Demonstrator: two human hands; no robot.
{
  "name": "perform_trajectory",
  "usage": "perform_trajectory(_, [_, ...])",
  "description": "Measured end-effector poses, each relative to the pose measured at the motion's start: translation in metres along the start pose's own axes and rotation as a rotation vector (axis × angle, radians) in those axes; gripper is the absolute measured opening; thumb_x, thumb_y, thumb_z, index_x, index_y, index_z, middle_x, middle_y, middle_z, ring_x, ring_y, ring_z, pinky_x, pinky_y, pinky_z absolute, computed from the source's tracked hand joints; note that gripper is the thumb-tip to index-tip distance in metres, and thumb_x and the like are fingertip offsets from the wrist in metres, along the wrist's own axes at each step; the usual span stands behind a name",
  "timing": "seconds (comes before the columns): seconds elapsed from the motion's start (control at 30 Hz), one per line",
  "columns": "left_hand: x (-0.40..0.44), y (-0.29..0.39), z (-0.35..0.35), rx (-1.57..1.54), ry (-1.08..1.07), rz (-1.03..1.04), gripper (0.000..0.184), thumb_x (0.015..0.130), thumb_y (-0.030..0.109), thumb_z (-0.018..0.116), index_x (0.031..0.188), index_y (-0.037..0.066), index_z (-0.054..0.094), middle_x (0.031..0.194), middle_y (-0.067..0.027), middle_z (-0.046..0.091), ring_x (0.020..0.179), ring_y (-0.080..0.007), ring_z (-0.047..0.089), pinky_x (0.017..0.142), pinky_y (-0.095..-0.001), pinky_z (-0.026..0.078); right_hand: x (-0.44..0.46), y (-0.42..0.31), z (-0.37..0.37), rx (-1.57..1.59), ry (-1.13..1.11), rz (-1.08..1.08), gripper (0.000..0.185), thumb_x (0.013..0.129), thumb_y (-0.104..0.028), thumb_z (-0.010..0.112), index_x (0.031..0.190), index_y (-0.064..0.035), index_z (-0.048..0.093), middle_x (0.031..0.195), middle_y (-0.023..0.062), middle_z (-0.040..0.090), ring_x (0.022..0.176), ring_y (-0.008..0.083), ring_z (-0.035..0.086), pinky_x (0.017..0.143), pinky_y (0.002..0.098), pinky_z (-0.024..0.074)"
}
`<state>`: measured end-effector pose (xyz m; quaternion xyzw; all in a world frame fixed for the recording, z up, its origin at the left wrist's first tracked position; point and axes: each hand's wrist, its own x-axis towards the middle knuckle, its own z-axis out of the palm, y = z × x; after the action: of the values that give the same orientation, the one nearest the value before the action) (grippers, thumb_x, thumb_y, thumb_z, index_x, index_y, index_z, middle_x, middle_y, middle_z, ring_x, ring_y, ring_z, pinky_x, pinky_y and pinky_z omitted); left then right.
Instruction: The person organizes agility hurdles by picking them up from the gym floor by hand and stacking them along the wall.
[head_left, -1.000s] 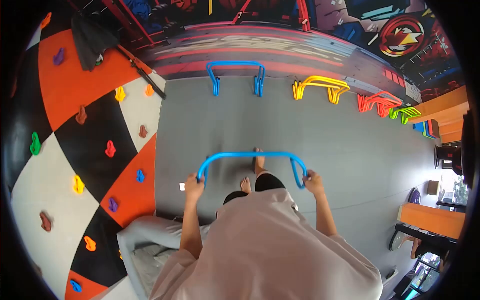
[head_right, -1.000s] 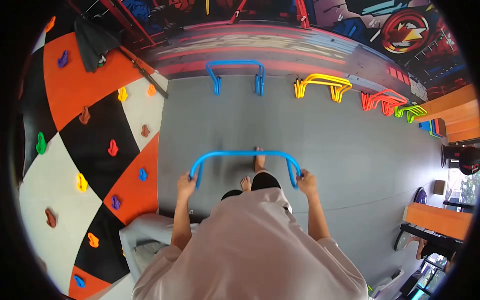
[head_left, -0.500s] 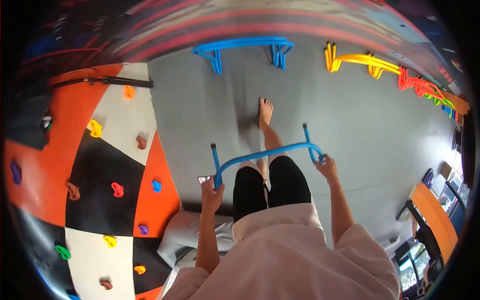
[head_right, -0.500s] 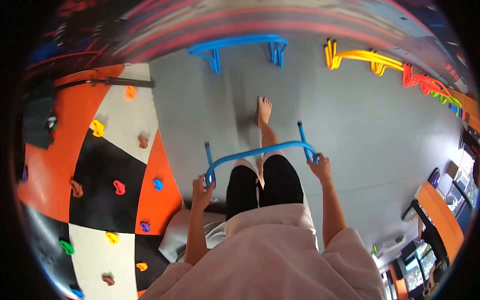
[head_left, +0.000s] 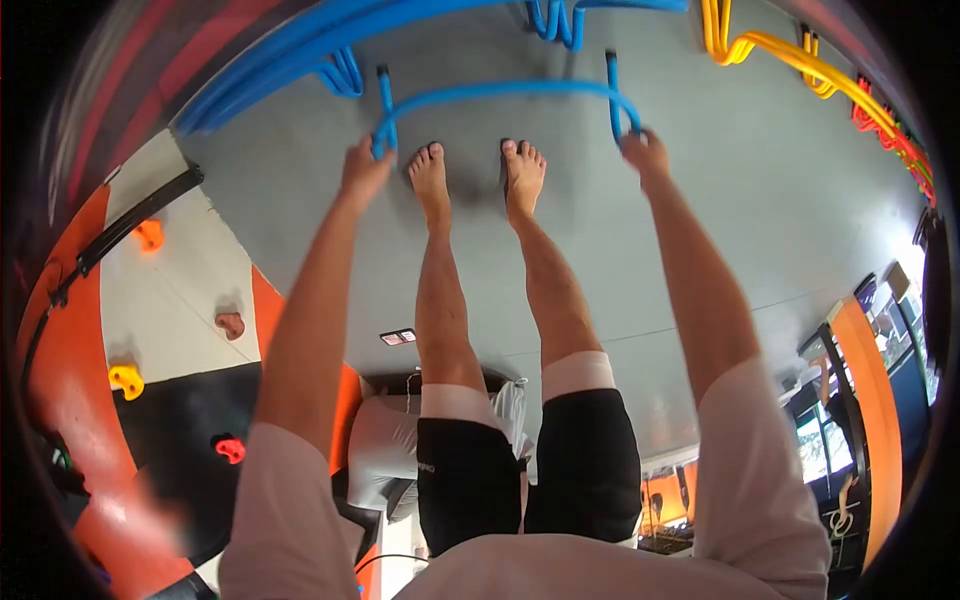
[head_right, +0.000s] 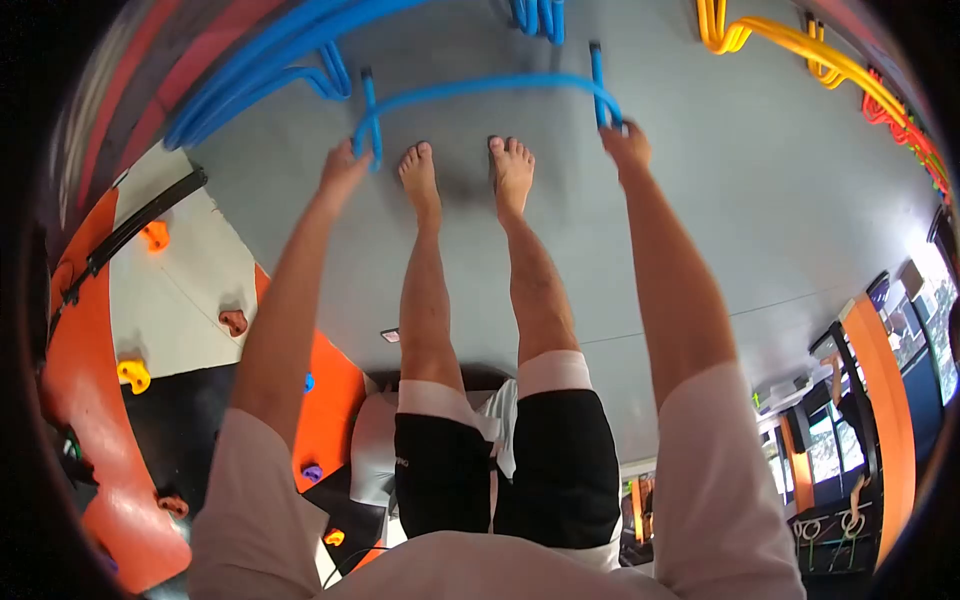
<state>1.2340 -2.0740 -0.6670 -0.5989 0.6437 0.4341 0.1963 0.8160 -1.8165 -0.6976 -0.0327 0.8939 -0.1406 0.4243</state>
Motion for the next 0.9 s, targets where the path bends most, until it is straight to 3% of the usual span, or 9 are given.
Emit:
perform_trajectory(0.1, [0.093,0.000,-0.022,-0.079,-0.114,-0.107,0.062,0.085,0.036,0.071,0.135,0.004,0.052,0.134,-0.0251,0.055,0.126,-0.0401,0.052,0.100,-0.0475,0.045,0.082,-0.050,0.026,0.128,-0.158,0.007,0.042,0.079,-0.034,0.071,0.117,-0.0146,0.070,0.082,0.0020,0.069,0.079,0.0141,0.066,0.077,0.0320,0.0508])
perform_trajectory(0.13, [0.090,0.021,-0.033,-0.167,0.006,-0.031,0.070,0.086,0.037,0.070,0.143,0.006,0.044,0.142,-0.0224,0.049,0.130,-0.0382,0.049,0.102,-0.0466,0.044,0.086,-0.067,0.030,0.204,-0.148,-0.108,0.065,0.080,-0.036,0.072,0.140,-0.0181,0.057,0.104,0.0086,0.071,0.100,0.0190,0.066,0.090,0.0345,0.0492])
perform_trajectory(0.27, [0.037,0.039,-0.069,-0.361,0.021,-0.012,0.086,0.091,0.038,0.068,0.158,0.012,0.021,0.157,-0.0141,0.035,0.138,-0.0285,0.042,0.106,-0.0401,0.042,0.035,-0.080,0.054,0.369,-0.300,-0.066,0.095,0.080,-0.037,0.074,0.159,-0.0227,0.024,0.147,0.0179,0.050,0.129,0.0327,0.052,0.107,0.0422,0.0409])
perform_trajectory(0.4, [-0.102,0.034,-0.103,-0.422,-0.140,-0.051,0.074,0.095,0.028,0.063,0.157,0.011,0.026,0.158,-0.0123,0.034,0.138,-0.0227,0.041,0.104,-0.0329,0.042,-0.092,-0.065,0.041,-0.037,-0.323,-0.201,0.089,0.083,-0.047,0.073,0.156,-0.0166,0.032,0.138,0.0209,0.058,0.128,0.0329,0.056,0.105,0.0399,0.0448])
perform_trajectory(0.47, [-0.188,0.021,-0.123,-0.354,-0.171,-0.046,0.067,0.095,0.022,0.063,0.154,0.008,0.034,0.153,-0.0155,0.041,0.133,-0.0220,0.045,0.105,-0.0340,0.041,-0.189,-0.066,0.006,0.271,-0.259,-0.383,0.075,0.090,-0.050,0.067,0.149,-0.0117,0.044,0.140,0.0191,0.057,0.131,0.0294,0.054,0.106,0.0388,0.0438])
perform_trajectory(0.57, [-0.311,0.033,-0.166,-0.514,-0.212,0.057,0.057,0.091,0.008,0.066,0.145,0.008,0.046,0.122,-0.0019,0.059,0.080,-0.0077,0.055,0.069,-0.0229,0.048,-0.329,-0.120,-0.094,0.378,-0.284,-0.355,0.049,0.090,-0.008,0.059,0.138,-0.0039,0.054,0.128,0.0123,0.066,0.119,0.0216,0.059,0.098,0.0340,0.0480])
perform_trajectory(0.63, [-0.362,0.053,-0.199,-0.485,-0.198,0.239,0.043,0.094,0.007,0.063,0.135,0.005,0.053,0.118,-0.0043,0.062,0.088,-0.0107,0.063,0.071,-0.0238,0.049,-0.397,-0.136,-0.153,0.519,-0.362,-0.351,0.049,0.086,0.000,0.057,0.135,-0.0057,0.057,0.106,0.0136,0.070,0.105,0.0134,0.064,0.088,0.0308,0.0532])
perform_trajectory(0.8, [-0.422,0.148,-0.264,-0.547,-0.356,0.479,0.030,0.097,0.008,0.060,0.127,0.004,0.059,0.115,-0.0086,0.065,0.090,-0.0139,0.066,0.075,-0.0243,0.050,-0.542,-0.154,-0.279,0.575,0.168,-0.657,0.041,0.088,-0.003,0.062,0.128,-0.0054,0.059,0.125,0.0115,0.065,0.103,0.0257,0.069,0.088,0.0362,0.0577])
perform_trajectory(0.9, [-0.424,0.191,-0.281,-0.458,-0.421,0.648,0.022,0.099,0.012,0.059,0.120,0.005,0.062,0.108,-0.0070,0.068,0.090,-0.0128,0.066,0.074,-0.0230,0.049,-0.622,-0.147,-0.318,0.689,0.369,-0.609,0.042,0.088,0.001,0.061,0.129,-0.0084,0.059,0.128,0.0097,0.063,0.109,0.0224,0.067,0.091,0.0364,0.0560])
